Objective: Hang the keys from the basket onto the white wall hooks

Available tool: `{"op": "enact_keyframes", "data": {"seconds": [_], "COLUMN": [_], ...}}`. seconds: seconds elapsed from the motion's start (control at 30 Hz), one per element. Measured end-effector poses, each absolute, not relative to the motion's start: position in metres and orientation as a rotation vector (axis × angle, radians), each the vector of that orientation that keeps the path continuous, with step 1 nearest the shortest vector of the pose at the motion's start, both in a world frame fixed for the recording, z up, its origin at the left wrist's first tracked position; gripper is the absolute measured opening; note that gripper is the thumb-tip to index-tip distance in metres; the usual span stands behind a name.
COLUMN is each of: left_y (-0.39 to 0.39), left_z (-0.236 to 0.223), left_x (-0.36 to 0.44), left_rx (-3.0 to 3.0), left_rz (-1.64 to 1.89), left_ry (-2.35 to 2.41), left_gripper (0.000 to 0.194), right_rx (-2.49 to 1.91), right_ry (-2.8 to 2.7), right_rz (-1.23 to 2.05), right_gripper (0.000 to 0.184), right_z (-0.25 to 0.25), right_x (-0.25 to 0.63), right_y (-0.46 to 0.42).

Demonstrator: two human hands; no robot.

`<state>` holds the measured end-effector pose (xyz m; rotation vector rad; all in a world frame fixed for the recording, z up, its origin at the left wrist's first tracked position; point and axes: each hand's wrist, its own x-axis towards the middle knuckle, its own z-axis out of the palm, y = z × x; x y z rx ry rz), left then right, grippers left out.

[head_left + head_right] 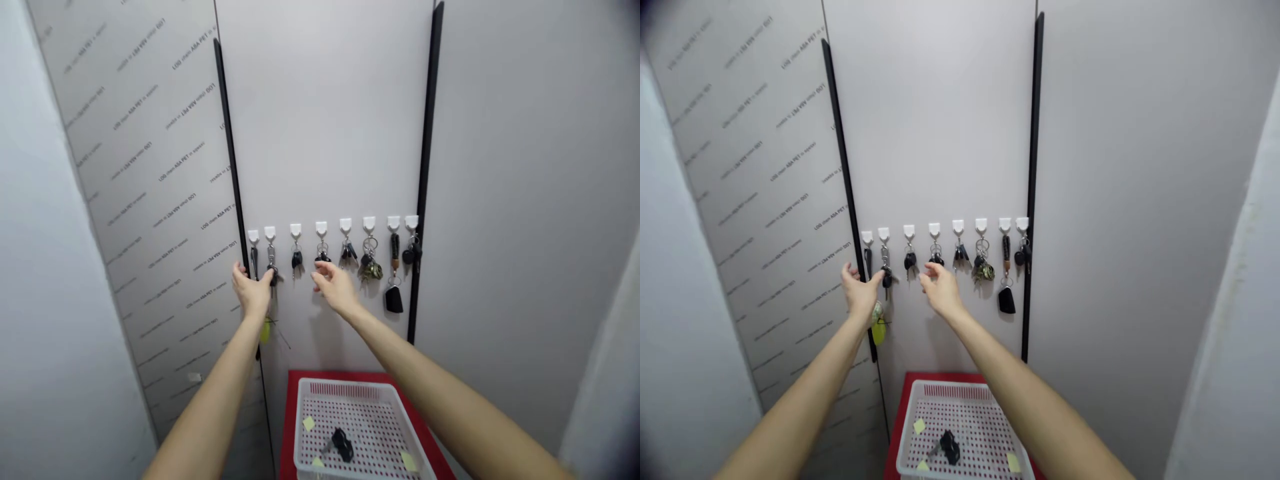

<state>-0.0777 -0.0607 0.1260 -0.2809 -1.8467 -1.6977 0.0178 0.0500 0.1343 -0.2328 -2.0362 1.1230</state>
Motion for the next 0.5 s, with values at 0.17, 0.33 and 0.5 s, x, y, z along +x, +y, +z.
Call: {"op": "enact_keyframes", "data": {"seconds": [0.17,0.33,0.5], "left_y": [-0.043,-0.052,-0.078], "left_z": [0.123,0.129,0.175], "left_x": [-0.088,-0.097,-0.108], "left_rx": [-0.21,-0.3,-0.472], "left_rz": [-1.492,-1.631,-1.876], "left_ry": [-2.128,-2.21,-1.921], "left_gripper": [0.072,0.036,0.023], "right_rx": [-0.483,-0.586,-0.475], "right_ry": [-2.115,-2.182,-2.059], "right_rz": [0.733,0.573,0.548], "right_gripper": [0.046,0.022,0.018], "right_z": [0.154,0.159,0.181], "right_x": [-0.024,-0.034,-0.034], "right_y": [0.041,0.04,0.044]}}
